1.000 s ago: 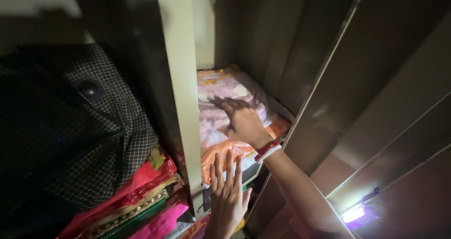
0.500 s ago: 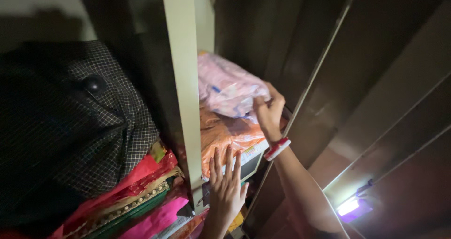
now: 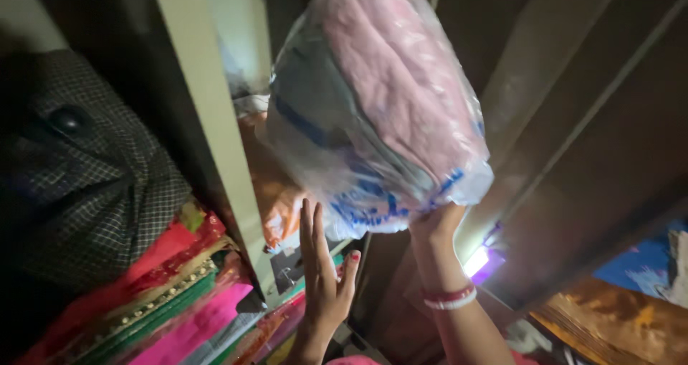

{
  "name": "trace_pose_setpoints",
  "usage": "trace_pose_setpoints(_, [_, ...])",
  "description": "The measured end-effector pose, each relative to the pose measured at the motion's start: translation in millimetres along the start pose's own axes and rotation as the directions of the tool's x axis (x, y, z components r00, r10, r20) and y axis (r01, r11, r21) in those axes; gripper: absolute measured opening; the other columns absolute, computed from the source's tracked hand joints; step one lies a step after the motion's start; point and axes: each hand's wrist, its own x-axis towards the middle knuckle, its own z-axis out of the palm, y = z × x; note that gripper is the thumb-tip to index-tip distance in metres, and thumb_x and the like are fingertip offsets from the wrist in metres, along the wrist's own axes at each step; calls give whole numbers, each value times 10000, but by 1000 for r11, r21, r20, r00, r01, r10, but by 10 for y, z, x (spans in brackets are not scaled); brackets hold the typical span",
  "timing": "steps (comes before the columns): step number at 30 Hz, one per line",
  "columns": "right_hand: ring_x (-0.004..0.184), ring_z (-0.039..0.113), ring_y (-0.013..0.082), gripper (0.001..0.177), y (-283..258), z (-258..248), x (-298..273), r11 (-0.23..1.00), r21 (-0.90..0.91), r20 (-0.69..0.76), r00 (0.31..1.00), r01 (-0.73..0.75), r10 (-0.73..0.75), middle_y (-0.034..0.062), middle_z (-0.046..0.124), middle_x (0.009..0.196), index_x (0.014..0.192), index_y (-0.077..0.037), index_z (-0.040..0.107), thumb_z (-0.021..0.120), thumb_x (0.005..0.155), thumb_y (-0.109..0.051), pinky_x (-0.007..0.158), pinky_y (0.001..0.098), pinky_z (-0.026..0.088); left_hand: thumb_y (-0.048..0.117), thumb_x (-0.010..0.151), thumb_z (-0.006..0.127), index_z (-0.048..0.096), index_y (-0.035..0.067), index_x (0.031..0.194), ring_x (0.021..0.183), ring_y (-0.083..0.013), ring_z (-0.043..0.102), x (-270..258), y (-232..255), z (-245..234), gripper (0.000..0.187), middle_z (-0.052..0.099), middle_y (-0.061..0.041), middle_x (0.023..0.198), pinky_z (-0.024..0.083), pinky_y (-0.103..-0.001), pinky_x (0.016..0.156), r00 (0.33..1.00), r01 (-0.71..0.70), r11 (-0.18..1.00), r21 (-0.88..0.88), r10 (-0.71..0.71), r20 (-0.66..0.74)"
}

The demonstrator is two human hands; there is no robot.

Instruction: The person removes various folded clothes and fabric bundles from a wardrobe and places them onto a nearby bed. The person handles items one at a time, including a sack, a red patterned cloth, a blue cloth, and several wrapped bundles.

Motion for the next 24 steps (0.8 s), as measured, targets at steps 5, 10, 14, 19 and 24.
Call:
trace_pose_setpoints(5, [1230,591,267,674,-626,-570,-487,980,107,-168,968,-169,186,123,549,1448,1535,-73,379,477,1024,-501,984,401,533,318,1014,551,232,-28,1608,1592,-488,194,-336,448,247,758,175,-290,1706,186,-547,1275,998,-11,986,-167,22,67])
trace_pose_setpoints(10, [1135,597,250,618,-1310,-1429,-988,983,62,-296,938,-171,182,121,573,1362,1489,-50,427,498,1017,-444,918,379,531,274,1020,549,318,-32,1567,1568,-463,296,-1054,652,597,669,324,-289,1653,220,-531,1283,990,0,958,-288,40,133])
trace_pose_setpoints(14, [1058,602,235,574,-1941,-2139,-1569,989,-2,-417,899,-149,134,119,593,1292,1452,-33,465,515,1012,-399,865,362,530,230,940,610,496,-37,1415,1429,-446,440,-1783,621,887,557,462,-277,1499,335,-519,1192,976,21,952,-306,46,211])
trace_pose_setpoints(19, [963,608,217,520,-2653,-2843,-2443,992,-87,-562,827,-86,22,116,618,1205,1406,-10,513,536,1006,-342,799,341,528,169,925,624,611,-21,1246,1304,-490,560,-2457,608,1294,372,579,-288,1346,485,-532,1096,936,-156,884,-440,275,221])
trace_pose_setpoints(24, [868,614,200,467,-3377,-3341,-3242,980,-198,-658,744,-20,-118,114,643,1118,1360,12,561,557,1000,-285,734,319,527,173,935,697,665,49,1189,1193,-406,693,-2863,927,1572,285,688,-201,1215,560,-465,1019,820,0,828,-561,321,474])
